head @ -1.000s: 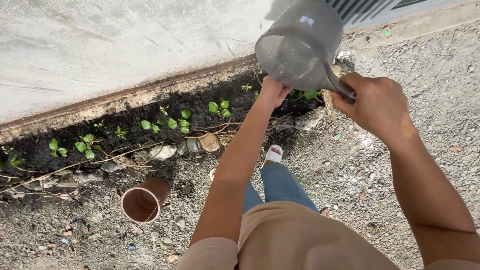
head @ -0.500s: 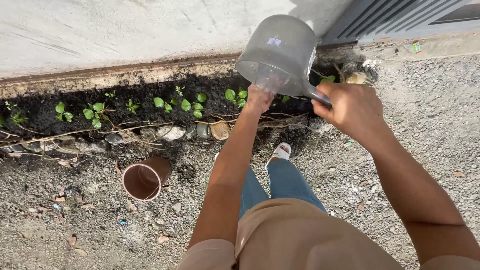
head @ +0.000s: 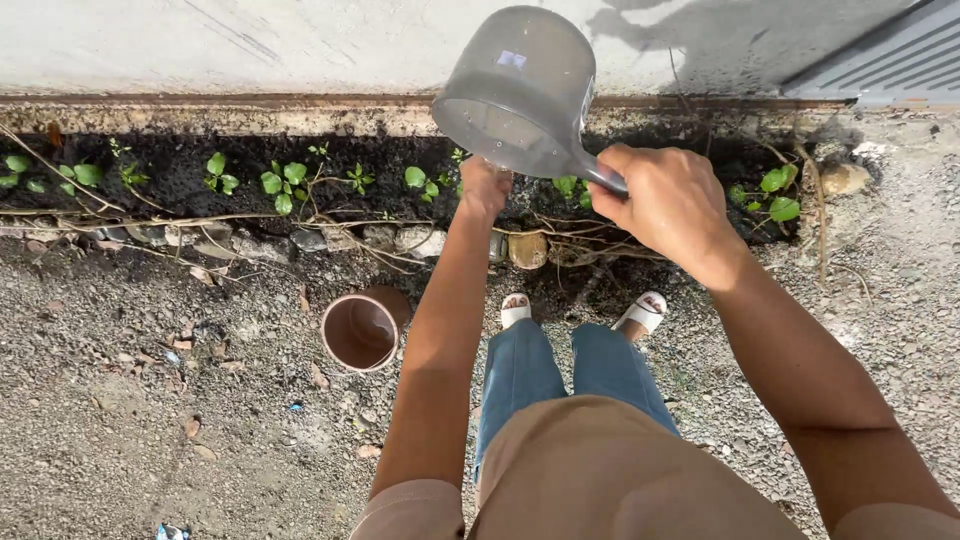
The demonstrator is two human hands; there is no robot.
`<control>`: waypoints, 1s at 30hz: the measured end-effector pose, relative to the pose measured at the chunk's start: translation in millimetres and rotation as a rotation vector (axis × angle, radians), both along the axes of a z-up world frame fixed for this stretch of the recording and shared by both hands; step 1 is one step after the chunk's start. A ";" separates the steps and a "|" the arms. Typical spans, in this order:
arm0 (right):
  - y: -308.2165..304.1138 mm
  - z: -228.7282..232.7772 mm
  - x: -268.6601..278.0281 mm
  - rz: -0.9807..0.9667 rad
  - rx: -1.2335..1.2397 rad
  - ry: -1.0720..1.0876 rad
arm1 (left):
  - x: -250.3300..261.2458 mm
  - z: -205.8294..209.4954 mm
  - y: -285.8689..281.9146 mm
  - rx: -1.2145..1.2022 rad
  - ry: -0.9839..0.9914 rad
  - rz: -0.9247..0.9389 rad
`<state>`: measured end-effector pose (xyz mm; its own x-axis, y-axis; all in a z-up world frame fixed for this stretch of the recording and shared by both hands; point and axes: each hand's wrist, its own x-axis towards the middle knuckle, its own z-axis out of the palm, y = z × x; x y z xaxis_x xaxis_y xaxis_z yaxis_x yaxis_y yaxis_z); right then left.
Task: Watering small plants in a garden bed using a plastic scoop and a bucket of water.
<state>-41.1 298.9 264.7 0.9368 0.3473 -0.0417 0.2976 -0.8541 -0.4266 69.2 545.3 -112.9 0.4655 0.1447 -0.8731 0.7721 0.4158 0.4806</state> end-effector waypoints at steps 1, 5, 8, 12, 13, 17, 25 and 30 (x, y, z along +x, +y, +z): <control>15.6 1.4 3.3 0.005 0.009 0.000 | 2.2 -2.7 17.3 -0.059 -0.101 0.101; 65.5 4.3 6.8 -0.019 0.070 0.042 | -6.0 44.7 73.4 0.269 -0.247 -0.338; 84.1 6.7 8.0 -0.010 0.027 0.017 | -14.3 102.9 93.0 0.832 -0.285 -1.146; 78.8 0.8 1.0 -0.032 -0.008 -0.101 | 0.1 37.5 74.5 0.642 -0.277 -0.954; 74.4 4.8 -1.7 -0.063 -0.023 -0.117 | 0.7 33.8 65.7 0.507 -0.263 -0.809; 41.3 3.7 -15.6 -0.165 -0.380 -0.047 | -1.4 156.3 2.2 -0.198 -0.210 0.100; 15.6 -45.4 -21.2 -0.517 0.064 0.174 | -30.6 254.9 -30.2 0.125 -0.464 -0.016; 53.0 -109.2 -25.1 -0.549 0.750 0.478 | -52.7 234.4 -9.6 0.414 -0.658 -0.362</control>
